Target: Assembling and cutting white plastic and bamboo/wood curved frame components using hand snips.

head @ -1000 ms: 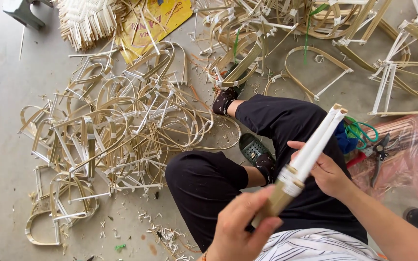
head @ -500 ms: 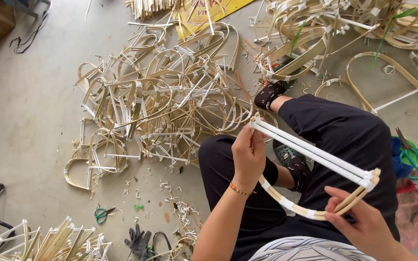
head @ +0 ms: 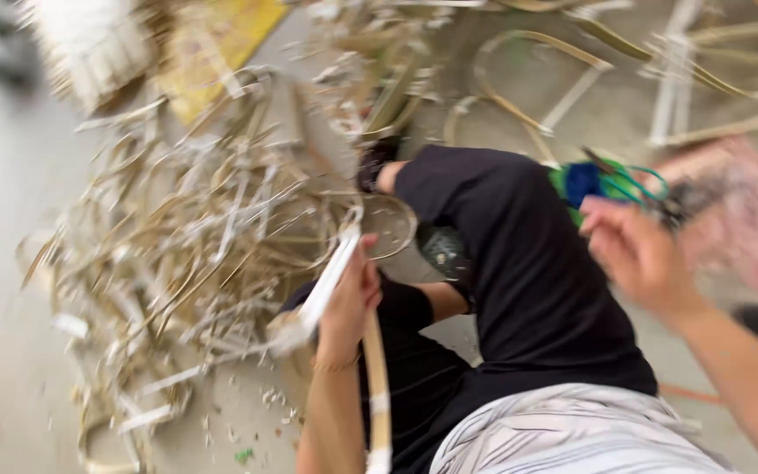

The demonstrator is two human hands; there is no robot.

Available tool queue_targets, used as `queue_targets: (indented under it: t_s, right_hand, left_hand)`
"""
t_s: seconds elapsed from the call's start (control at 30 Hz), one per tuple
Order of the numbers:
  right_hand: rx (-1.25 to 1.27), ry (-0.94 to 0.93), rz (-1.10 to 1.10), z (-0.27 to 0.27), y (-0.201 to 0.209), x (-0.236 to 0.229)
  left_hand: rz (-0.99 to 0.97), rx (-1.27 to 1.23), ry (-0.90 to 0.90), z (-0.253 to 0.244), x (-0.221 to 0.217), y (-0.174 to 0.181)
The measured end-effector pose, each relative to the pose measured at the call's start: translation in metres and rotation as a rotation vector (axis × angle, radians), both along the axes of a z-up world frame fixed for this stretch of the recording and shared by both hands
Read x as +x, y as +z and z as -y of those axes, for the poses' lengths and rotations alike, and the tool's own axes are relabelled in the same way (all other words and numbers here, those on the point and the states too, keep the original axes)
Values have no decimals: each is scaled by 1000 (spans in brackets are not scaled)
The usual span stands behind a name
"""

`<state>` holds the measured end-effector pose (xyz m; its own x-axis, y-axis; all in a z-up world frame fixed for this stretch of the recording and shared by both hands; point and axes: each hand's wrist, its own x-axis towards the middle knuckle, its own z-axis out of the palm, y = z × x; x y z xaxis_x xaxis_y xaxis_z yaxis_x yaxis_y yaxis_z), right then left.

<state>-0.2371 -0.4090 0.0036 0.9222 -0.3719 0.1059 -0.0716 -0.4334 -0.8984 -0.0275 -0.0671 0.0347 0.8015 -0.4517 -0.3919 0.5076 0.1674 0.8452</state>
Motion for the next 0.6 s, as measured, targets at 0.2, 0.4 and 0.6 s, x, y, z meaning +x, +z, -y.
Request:
queue_targets:
  t_s: [0.2, 0.4, 0.6]
  right_hand:
    - [-61, -543, -290, 110, -172, -68]
    - [-272, -638, -753, 118, -336, -124]
    - [-47, -698, -1183, 116, -361, -95]
  left_hand:
    - [-205, -15, -392, 21, -22, -21]
    - [-163, 122, -434, 51, -49, 4]
    - [-317, 45, -417, 63, -52, 36]
